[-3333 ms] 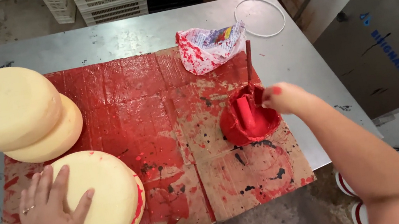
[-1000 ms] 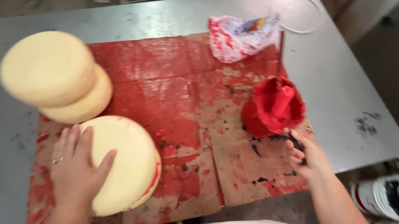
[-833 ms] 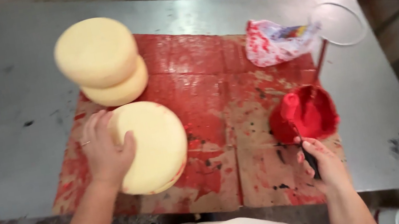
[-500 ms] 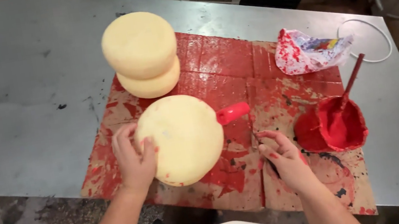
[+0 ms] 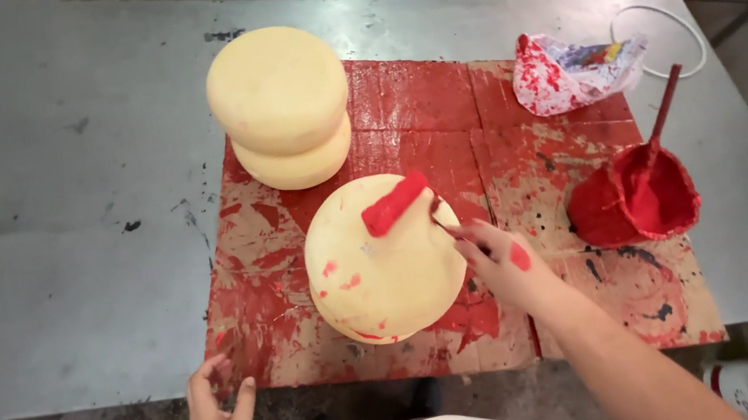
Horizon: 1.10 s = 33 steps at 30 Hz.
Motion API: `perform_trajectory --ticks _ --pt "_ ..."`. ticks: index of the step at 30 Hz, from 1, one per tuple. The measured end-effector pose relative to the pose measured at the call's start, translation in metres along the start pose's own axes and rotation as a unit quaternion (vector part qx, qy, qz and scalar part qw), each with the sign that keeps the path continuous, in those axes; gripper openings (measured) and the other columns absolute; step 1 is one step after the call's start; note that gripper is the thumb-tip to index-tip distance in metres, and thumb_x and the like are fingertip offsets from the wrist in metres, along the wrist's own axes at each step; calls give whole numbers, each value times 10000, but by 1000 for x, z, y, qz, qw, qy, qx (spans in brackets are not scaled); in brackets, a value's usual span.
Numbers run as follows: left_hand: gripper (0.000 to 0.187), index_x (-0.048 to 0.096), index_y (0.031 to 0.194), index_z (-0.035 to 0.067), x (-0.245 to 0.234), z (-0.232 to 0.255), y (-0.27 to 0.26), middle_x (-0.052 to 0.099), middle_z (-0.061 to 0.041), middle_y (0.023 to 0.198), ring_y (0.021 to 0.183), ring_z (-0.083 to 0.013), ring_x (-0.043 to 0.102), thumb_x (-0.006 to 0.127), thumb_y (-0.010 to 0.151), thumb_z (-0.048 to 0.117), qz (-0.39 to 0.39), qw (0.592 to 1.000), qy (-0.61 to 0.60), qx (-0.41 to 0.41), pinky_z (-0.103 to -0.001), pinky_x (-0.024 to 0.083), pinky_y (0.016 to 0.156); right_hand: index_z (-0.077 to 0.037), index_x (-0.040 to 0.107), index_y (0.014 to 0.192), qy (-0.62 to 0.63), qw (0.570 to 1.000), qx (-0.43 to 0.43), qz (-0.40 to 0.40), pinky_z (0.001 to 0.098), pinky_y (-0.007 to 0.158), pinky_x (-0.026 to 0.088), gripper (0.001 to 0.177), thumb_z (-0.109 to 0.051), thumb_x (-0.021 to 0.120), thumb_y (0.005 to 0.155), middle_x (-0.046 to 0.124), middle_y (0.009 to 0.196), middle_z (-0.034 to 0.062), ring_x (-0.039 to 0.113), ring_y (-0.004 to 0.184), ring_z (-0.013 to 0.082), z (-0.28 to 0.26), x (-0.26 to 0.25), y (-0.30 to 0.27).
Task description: Applying red wax coating to cheese wheels using a roller and brush, then placing them in a storage crate.
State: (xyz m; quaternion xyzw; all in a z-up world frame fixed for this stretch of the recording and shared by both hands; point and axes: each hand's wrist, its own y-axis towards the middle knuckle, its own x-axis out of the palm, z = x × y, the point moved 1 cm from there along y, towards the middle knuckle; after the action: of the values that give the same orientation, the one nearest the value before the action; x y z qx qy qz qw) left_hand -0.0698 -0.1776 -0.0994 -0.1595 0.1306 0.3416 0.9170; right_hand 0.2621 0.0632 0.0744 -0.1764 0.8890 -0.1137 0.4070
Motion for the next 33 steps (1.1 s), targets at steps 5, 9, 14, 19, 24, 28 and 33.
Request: perform_trajectory --ticks 5,9,14,19,24,28,33 --pt "541 536 1418 173 -14 34 12 538 -67 1388 1226 -178 623 683 901 239 -90 991 95 -44 -336 547 580 -226 743 1293 -31 999 39 12 265 507 412 354 -297 556 1001 782 1106 -87 453 498 117 25 -12 -57" --pt "519 544 1403 143 -18 48 29 540 -82 1372 1299 -175 591 678 906 212 -125 987 99 -14 -332 587 649 -229 746 1339 -8 997 71 41 257 601 434 386 -305 581 999 670 767 -12 540 541 132 49 -7 -83" --pt "523 522 1415 166 -6 101 33 487 -83 1390 1289 -210 575 668 918 240 -165 982 93 -21 -373 545 1004 -203 642 1401 -43 998 -5 48 324 1079 480 425 -268 511 1002 692 1394 7 654 1282 173 35 -12 -55" --pt "584 522 1423 178 18 138 32 503 -62 1426 1331 -193 529 683 870 270 -175 970 154 73 -338 596 618 -145 725 1250 -19 999 -24 18 336 688 483 308 -210 537 1015 757 1057 41 625 826 177 -3 -22 5" --pt "656 504 1439 99 35 153 37 469 -131 1480 1412 -256 457 715 860 322 -179 950 178 183 -399 414 1126 -199 703 1293 28 995 82 -41 297 473 550 314 -222 528 1034 725 997 49 603 662 152 31 -33 -10" --pt "1042 279 1591 201 48 180 33 231 -60 1682 1554 -235 237 791 714 437 -217 943 246 47 -490 357 1162 -82 742 1120 153 986 52 -52 214 417 374 209 -180 609 992 605 1016 -40 399 447 69 102 -23 -26" --pt "1282 93 1645 211 54 202 28 45 0 1758 1622 -162 33 877 651 412 -251 913 320 13 -463 212 1244 -95 711 1264 241 965 27 -101 224 409 407 292 -190 611 1006 784 838 63 496 469 80 118 -9 30"
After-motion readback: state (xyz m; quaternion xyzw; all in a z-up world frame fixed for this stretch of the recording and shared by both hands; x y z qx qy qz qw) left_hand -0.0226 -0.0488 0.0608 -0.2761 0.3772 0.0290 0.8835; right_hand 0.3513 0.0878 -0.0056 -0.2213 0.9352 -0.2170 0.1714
